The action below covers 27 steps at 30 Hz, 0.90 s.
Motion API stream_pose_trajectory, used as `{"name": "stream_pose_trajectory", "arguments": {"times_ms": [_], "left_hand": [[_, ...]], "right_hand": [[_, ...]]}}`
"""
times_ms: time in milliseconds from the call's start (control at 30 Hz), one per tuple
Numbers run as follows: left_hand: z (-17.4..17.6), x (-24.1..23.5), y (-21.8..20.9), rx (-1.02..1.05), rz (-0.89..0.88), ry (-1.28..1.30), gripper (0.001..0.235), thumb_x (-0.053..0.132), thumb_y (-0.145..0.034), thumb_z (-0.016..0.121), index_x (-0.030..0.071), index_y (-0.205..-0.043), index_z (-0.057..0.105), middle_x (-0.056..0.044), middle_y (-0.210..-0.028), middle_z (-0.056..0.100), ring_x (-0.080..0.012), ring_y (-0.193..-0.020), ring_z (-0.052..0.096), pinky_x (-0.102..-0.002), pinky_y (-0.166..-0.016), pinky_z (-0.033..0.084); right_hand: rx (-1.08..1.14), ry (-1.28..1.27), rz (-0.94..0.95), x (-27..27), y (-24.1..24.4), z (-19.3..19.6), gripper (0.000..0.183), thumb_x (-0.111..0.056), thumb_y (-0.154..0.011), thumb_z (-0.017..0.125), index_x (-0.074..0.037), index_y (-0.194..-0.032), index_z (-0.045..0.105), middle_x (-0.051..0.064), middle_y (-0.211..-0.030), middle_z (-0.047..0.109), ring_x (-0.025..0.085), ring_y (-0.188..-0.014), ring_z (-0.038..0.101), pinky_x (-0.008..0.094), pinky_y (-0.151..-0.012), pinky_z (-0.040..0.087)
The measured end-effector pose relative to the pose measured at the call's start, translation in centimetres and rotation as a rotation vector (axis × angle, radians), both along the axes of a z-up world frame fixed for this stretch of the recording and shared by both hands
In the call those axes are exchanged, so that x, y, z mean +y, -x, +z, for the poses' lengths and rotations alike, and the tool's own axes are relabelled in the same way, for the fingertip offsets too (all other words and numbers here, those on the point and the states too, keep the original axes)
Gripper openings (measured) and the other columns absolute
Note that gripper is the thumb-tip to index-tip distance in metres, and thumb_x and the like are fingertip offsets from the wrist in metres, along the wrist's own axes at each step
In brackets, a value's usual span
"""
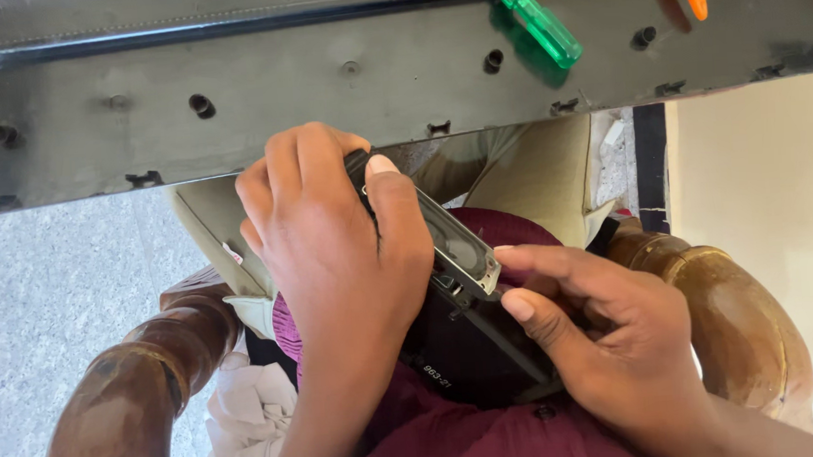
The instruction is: The person disassembles a small black electronic component using a screwdriver and a toothbrush. They remove screws, open the casing, and manipulate internal parts before reassembling the component.
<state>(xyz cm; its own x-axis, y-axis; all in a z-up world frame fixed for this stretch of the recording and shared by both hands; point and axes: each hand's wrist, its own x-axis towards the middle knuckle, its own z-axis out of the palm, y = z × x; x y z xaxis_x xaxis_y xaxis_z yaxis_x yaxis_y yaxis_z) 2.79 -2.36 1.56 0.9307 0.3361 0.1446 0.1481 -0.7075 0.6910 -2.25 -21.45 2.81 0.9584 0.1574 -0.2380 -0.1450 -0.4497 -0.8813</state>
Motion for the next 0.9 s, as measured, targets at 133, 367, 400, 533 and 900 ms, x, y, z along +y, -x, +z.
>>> {"name": "stream_pose_trajectory", "arguments": {"times_ms": [133, 367, 400, 533, 900], "left_hand": [[0.0, -0.1, 0.2, -0.015, 0.002, -0.041, 0.018, 0.020, -0.096, 0.062, 0.005, -0.105, 0.062, -0.013, -0.113, 0.061, -0.0391, -0.114, 0.051, -0.053, -0.096, 0.038], [0.3, 0.7, -0.2, -0.065, -0.130, -0.005, 0.023, 0.028, -0.110, 0.054, 0.007, -0.107, 0.064, -0.010, -0.114, 0.062, -0.0368, -0.111, 0.052, -0.051, -0.094, 0.040], [0.5, 1.3, -0.5, -0.086, -0.179, 0.012, 0.022, 0.025, -0.113, 0.051, 0.008, -0.108, 0.064, -0.009, -0.115, 0.062, -0.0357, -0.111, 0.053, -0.049, -0.096, 0.041], [1.6, 3.7, -1.6, -0.095, -0.384, 0.079, 0.020, 0.022, -0.114, 0.053, 0.008, -0.110, 0.068, -0.008, -0.110, 0.064, -0.0322, -0.097, 0.053, -0.044, -0.092, 0.044], [2.5, 3.2, -4.4, -0.306, -0.577, -0.134, 0.023, 0.027, -0.101, 0.065, 0.011, -0.089, 0.075, -0.007, -0.082, 0.058, -0.0299, -0.083, 0.052, -0.048, -0.076, 0.039]], "right_hand": [[0.020, 0.031, 0.015, 0.2, -0.7, 0.1, 0.045, -0.011, -0.091, 0.076, -0.005, -0.135, 0.068, 0.001, -0.080, 0.074, 0.004, -0.068, 0.064, 0.020, -0.062, 0.051], [-0.477, 0.367, 0.371, -0.2, -3.7, 0.2, 0.070, -0.044, -0.085, 0.076, -0.007, -0.141, 0.057, 0.009, -0.102, 0.069, 0.017, -0.084, 0.069, 0.025, -0.072, 0.053], [-0.407, 0.302, 0.418, -0.7, -4.3, -0.2, 0.075, -0.049, -0.083, 0.075, -0.007, -0.143, 0.056, 0.007, -0.099, 0.068, 0.016, -0.080, 0.068, 0.025, -0.070, 0.053], [-0.175, 0.283, 0.550, -4.6, -5.8, -0.6, 0.089, -0.058, -0.071, 0.079, -0.007, -0.141, 0.061, 0.002, -0.086, 0.069, 0.014, -0.069, 0.064, 0.025, -0.059, 0.052], [0.279, -0.194, 0.128, 0.1, -9.4, 0.3, 0.042, -0.016, -0.083, 0.085, 0.006, -0.118, 0.077, 0.000, -0.078, 0.059, 0.005, -0.069, 0.050, 0.023, -0.057, 0.042]]}}
